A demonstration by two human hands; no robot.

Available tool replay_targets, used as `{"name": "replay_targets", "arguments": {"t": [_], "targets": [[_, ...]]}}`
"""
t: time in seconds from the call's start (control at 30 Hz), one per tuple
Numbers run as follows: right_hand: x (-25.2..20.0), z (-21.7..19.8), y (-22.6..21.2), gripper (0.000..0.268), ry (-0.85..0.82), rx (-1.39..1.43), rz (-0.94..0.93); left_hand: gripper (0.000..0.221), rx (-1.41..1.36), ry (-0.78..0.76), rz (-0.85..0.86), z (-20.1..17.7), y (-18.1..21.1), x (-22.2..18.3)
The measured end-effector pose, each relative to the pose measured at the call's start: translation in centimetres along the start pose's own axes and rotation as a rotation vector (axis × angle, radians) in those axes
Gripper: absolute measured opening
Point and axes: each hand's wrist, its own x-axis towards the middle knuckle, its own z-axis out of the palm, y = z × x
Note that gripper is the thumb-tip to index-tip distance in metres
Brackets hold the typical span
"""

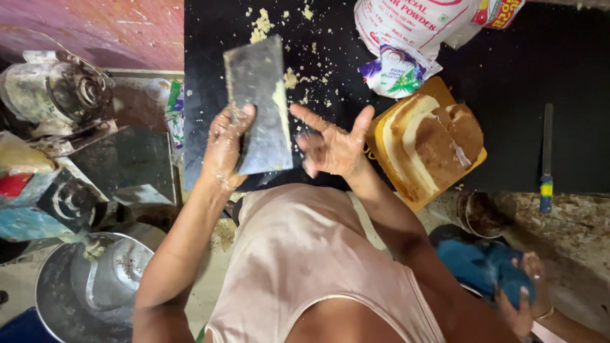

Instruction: The person rolls small pieces of dough into balls by hand and places them onto a metal baking sheet.

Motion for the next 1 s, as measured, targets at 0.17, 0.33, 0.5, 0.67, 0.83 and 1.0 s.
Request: {"name": "replay_targets", "arguments": {"t": [0.17,0.33,0.5,0.67,0.83,1.0], "targets": [[2.1,1.1,-2.4,0.134,-0.048,-0.258,0.245,0.019,-0.066,-0.023,-0.002,-0.1,-1.7,0.8],[4.1,1.2,-4.5,0.134,0.067,-0.528,0.536,0.019,-0.047,0.036,-0.079,-0.7,-2.7,1.3],[4.3,2.9,-5.0,0.122,0.269,-1.035,0.704,0.017,-0.082,0.021,0.046,-2.8,-0.4,2.1],[5.3,1.2,-3.9,0.113,0.406,-2.54,0.176,0.015,-0.042,0.175,0.123,-2.7,-2.3,3.7],[7.5,-3.8,-3.1,0.091,0.978,-3.08,-0.158,0.021,-0.108,0.247,0.141,-1.1,-6.9,5.6],[6.2,-4.4,-0.7,0.097,0.857,-2.806,-0.143,0.022,-0.168,0.17,0.352,-2.1,-5.9,7.5]]}}
